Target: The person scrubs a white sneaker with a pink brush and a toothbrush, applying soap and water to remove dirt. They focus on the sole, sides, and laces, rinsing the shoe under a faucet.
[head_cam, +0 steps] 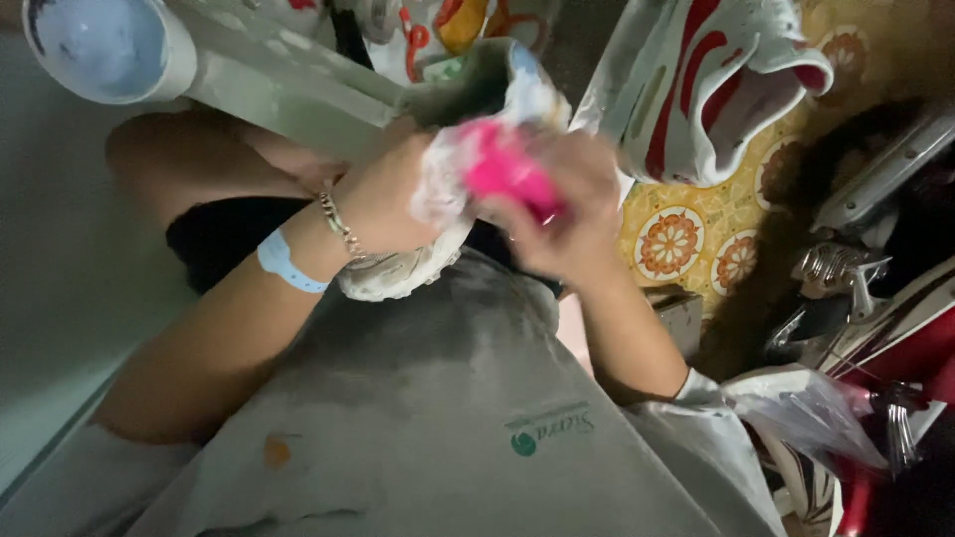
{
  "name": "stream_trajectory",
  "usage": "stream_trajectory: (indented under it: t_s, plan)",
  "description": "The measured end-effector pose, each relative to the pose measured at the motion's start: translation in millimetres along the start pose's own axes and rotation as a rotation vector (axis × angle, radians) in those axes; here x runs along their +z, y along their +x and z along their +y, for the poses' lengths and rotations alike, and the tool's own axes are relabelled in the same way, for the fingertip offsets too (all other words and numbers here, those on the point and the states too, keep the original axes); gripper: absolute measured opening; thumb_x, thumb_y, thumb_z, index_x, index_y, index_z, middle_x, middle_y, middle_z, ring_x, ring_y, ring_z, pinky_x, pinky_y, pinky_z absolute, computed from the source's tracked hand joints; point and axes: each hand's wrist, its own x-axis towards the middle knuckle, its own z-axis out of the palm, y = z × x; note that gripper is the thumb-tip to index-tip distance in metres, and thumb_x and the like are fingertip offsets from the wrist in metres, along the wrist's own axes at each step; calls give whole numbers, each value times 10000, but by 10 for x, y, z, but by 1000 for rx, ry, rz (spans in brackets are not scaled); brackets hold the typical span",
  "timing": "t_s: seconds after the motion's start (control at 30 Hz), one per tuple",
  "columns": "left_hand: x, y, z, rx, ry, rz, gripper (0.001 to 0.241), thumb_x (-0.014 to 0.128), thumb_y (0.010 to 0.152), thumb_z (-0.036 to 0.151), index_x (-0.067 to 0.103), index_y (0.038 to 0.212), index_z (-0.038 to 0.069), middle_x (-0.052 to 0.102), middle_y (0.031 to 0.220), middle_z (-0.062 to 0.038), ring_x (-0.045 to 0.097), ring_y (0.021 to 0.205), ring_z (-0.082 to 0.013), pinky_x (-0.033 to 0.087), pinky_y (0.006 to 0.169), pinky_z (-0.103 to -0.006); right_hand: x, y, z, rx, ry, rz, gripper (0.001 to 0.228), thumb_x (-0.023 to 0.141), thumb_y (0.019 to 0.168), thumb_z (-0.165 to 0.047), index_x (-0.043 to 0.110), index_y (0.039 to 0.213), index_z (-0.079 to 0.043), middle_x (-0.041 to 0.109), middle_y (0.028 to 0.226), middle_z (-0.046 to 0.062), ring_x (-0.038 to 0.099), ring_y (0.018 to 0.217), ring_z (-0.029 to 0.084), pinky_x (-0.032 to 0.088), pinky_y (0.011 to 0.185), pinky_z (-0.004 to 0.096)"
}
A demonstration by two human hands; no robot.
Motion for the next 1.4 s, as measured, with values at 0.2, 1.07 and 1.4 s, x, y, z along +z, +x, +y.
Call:
stream_trajectory:
  t_s: [0.2, 1.07, 1.4]
  plan:
    - [-406, -63, 344, 261, 591, -206, 648, 566, 1226, 123, 684, 1810, 379, 761, 549, 61, 714, 458, -184, 532, 1240, -544, -709, -444, 498, 375, -212, 759, 290, 946, 1106, -110, 862, 1384, -122, 774, 1151, 63, 704, 982, 186, 485, 827, 315]
    - [-533, -256, 211, -36, 429, 530, 483, 1093, 1173, 325, 763, 1465, 126, 696, 1493, -159, 674, 1230, -453, 553, 1079, -635, 105, -135, 203, 843, 366, -46, 983, 1042, 811, -38, 625, 1700, -39, 839, 1397, 106, 820, 1290, 280, 703, 1177, 422]
    - [-313, -328, 346, -505, 615, -183, 740, 940, 912, 568, 821, 1518, 160, 738, 1368, -118, 664, 1280, -322, 497, 1035, -551, 517, -156, 252, 908, 581, 80, 1123, 1173, 562, 8, 762, 1599, -120, 850, 1326, 151, 837, 1257, 365, 716, 1138, 572]
